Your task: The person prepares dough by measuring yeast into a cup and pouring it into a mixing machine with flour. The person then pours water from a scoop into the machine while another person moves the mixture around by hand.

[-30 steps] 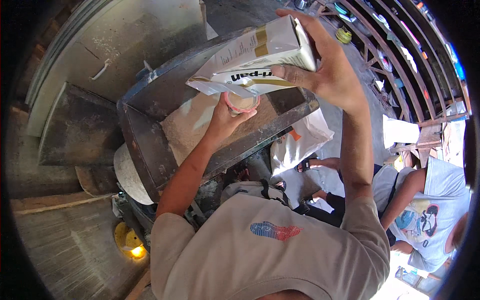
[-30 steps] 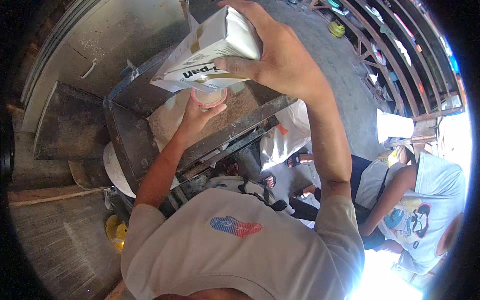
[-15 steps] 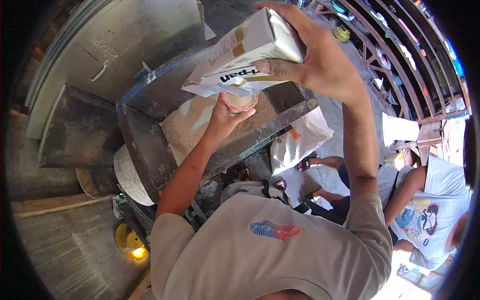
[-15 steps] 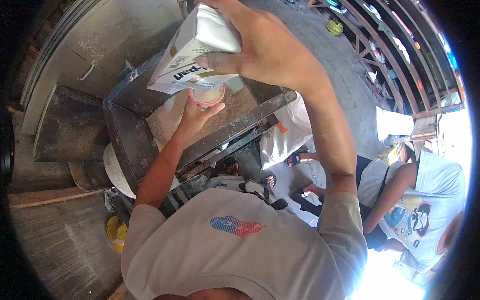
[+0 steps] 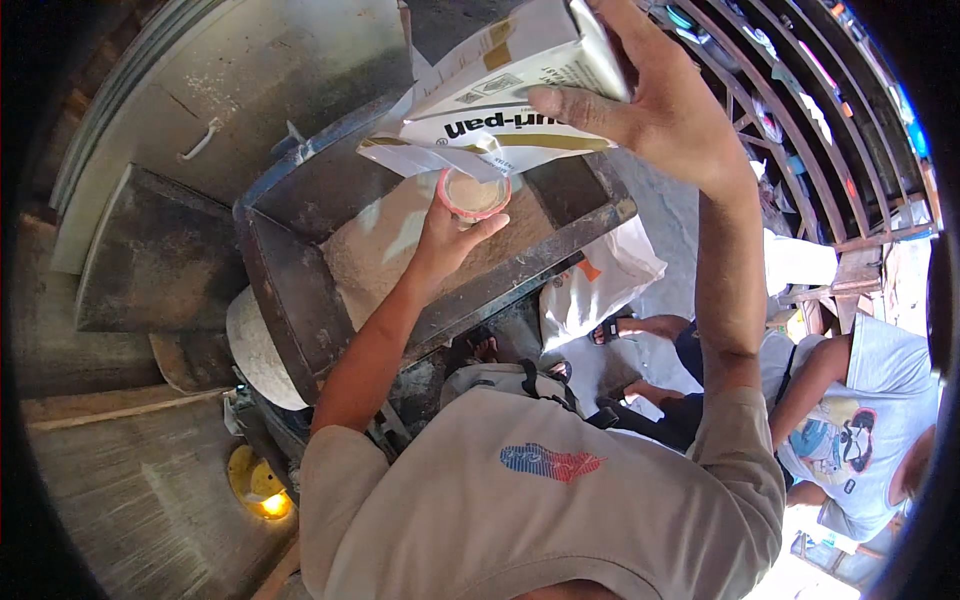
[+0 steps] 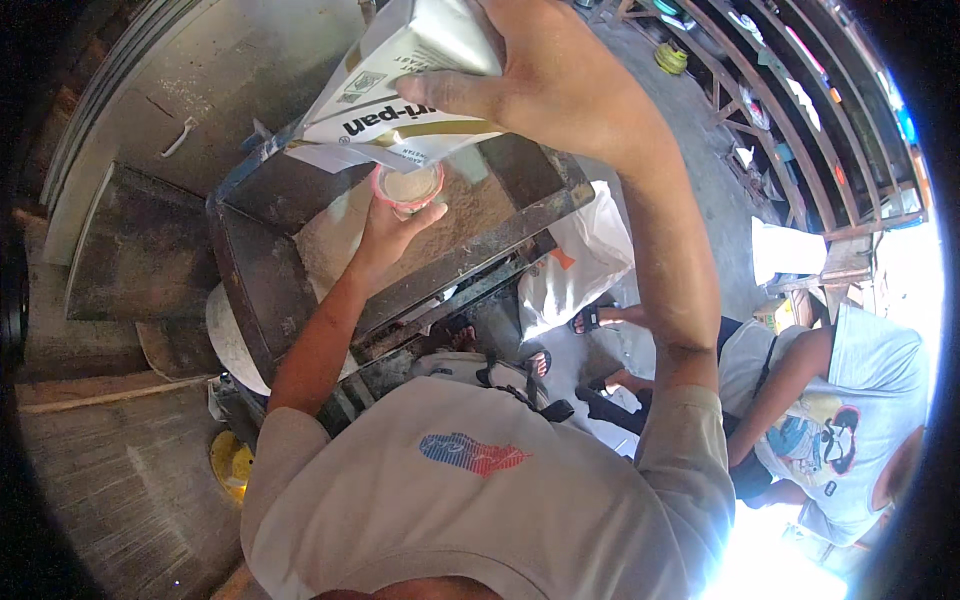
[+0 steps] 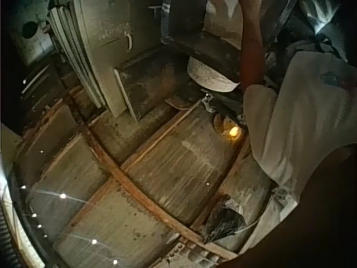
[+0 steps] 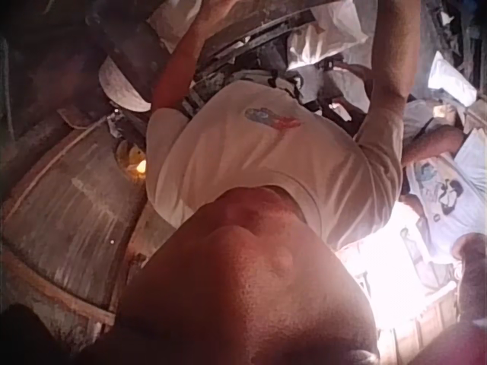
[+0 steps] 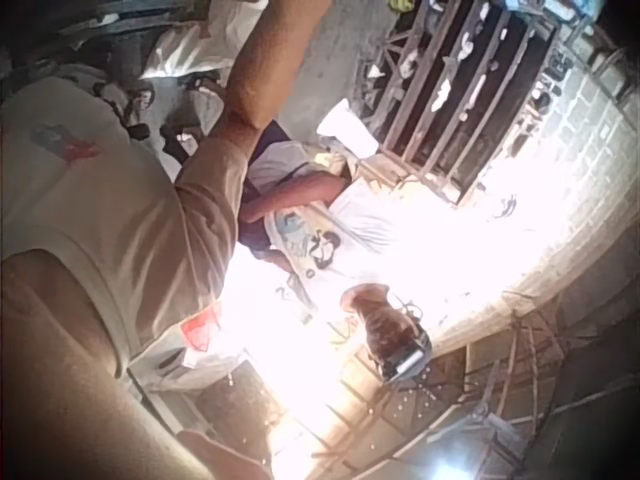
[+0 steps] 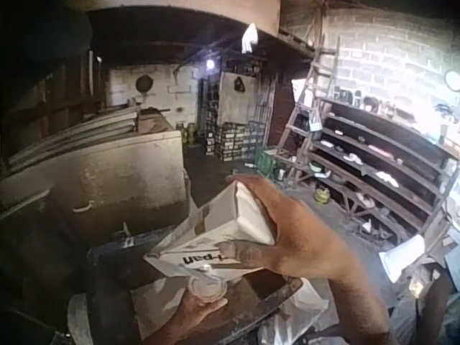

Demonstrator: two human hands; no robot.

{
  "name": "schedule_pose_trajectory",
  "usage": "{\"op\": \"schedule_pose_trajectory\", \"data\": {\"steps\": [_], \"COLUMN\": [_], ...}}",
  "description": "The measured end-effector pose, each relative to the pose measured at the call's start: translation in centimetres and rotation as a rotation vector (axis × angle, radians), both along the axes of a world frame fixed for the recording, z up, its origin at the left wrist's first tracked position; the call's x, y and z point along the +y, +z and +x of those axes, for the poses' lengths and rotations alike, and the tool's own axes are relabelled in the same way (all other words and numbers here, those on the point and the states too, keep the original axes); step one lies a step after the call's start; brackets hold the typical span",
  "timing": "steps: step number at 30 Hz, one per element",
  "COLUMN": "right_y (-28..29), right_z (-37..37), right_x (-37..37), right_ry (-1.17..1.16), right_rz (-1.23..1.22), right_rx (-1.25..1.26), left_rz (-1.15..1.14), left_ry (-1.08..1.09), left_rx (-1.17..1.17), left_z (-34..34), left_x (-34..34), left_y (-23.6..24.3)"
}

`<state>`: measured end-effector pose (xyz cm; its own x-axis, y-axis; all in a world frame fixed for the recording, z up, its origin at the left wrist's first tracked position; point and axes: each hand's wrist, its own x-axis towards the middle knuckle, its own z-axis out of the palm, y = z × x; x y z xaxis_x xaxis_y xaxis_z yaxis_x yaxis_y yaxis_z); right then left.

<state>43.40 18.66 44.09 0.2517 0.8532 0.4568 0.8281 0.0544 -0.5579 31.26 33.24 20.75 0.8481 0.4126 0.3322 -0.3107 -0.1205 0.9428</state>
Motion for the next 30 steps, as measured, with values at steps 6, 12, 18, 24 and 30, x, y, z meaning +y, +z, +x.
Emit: {"op": "schedule_pose_trajectory", "data": {"steps": [6,12,18,24,30], "right_y": [1.0,-0.3,-3.1,-0.9,-1.0], "right_z": [-1.3,-2.3,-1.1,-3.0,-2.8], "right_x": [1.0,2.9,2.4,2.2,2.2], "right_ry": [-0.048,-0.043,-0.032,-0.112,-0.075], "right_rz": [-0.04,-0.023,0.175,0.112,0.114], "right_rx": [0.075,-0.052,0.185,0.155,0.282], "left_rz": [-0.073,-0.034,-0.034,-0.071,-0.001], "left_ry": [-0.06,-0.054,-0.043,-0.057,-0.029], "left_rx": [0.021,0.038,0.005,0.027,0.03], "left_z": [0.0,-0.4,0.1,-0.2,-0.2], "left_x": [1.4,2.7,3.5,3.5,3.3], "left_y": [-1.4,-2.3,-4.4,-4.6,-3.9]}}
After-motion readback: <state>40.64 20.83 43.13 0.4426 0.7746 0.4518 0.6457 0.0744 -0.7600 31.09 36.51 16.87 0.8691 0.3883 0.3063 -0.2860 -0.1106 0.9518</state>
